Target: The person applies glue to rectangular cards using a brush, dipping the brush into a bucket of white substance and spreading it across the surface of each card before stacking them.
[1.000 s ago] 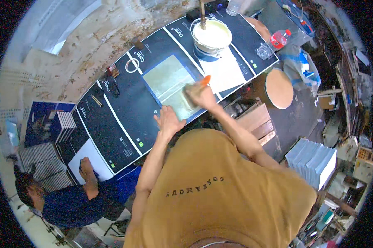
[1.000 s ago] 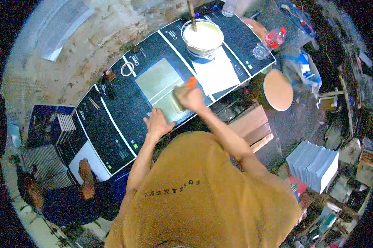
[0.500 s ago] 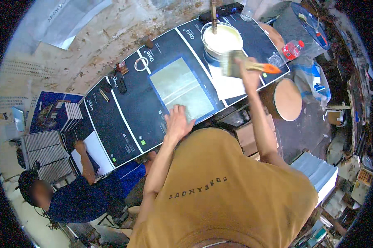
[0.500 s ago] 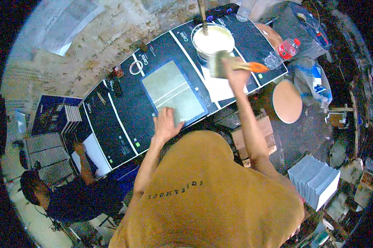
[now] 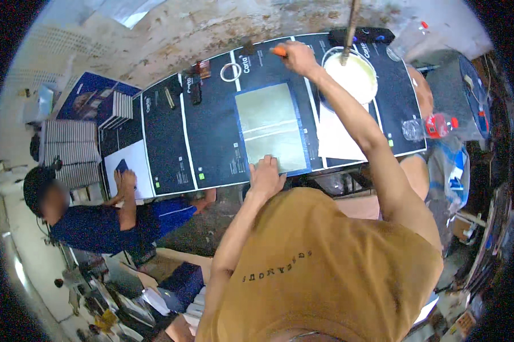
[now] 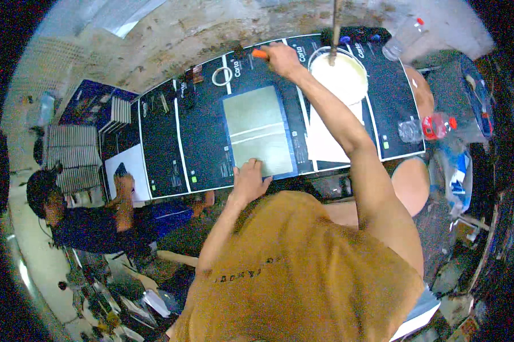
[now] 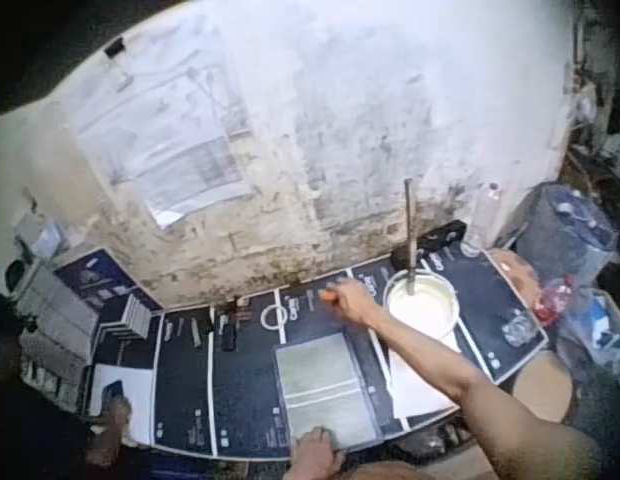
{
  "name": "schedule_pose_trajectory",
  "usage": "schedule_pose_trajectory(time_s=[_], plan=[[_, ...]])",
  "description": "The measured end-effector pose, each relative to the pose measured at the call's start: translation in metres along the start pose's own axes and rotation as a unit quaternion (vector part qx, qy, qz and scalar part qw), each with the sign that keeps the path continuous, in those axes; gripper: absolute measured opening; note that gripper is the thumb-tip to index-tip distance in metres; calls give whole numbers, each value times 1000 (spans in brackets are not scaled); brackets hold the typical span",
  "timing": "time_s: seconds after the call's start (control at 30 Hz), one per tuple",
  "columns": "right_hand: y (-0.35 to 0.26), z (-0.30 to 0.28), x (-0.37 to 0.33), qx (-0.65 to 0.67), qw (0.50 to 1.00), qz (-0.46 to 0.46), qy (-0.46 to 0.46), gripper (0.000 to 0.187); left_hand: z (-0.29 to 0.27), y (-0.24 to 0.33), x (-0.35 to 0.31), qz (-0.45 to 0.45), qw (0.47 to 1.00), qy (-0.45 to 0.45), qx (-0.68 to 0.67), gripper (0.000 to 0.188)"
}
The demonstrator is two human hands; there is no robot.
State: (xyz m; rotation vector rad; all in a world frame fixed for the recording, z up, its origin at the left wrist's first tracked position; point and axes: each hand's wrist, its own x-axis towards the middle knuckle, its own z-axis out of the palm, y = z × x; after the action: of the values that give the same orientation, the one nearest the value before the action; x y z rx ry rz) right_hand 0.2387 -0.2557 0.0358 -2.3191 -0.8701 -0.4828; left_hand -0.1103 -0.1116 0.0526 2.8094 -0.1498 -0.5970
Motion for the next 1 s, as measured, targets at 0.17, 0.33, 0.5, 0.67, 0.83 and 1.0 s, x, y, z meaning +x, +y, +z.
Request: schedule_pose_trajectory(time_s=[0.17,0.33,0.5,0.67,0.83,1.0], plan=[[-61,-5,13,236,907,-86,-338,34,4,3,2,-32,999,1,-5,51],[-67,30,62,113,921,-81,-363,35,2,3,7,-21,1000,-4,8,46],[-83,39,91,125,916,-153,-349,37,7,0,9,-17,1000,23,1,47],[-112,78,69,102,880,-184,-427,30,-11,7,11,-52,998,-40,-17,50],[-135,59,77,111,930,-192,-292,34,-11,-5,8,-74,994,22,-77,52],[-180,21,10,200,869,-158,-423,41,0,-22,-3,-165,984,62,-42,80]])
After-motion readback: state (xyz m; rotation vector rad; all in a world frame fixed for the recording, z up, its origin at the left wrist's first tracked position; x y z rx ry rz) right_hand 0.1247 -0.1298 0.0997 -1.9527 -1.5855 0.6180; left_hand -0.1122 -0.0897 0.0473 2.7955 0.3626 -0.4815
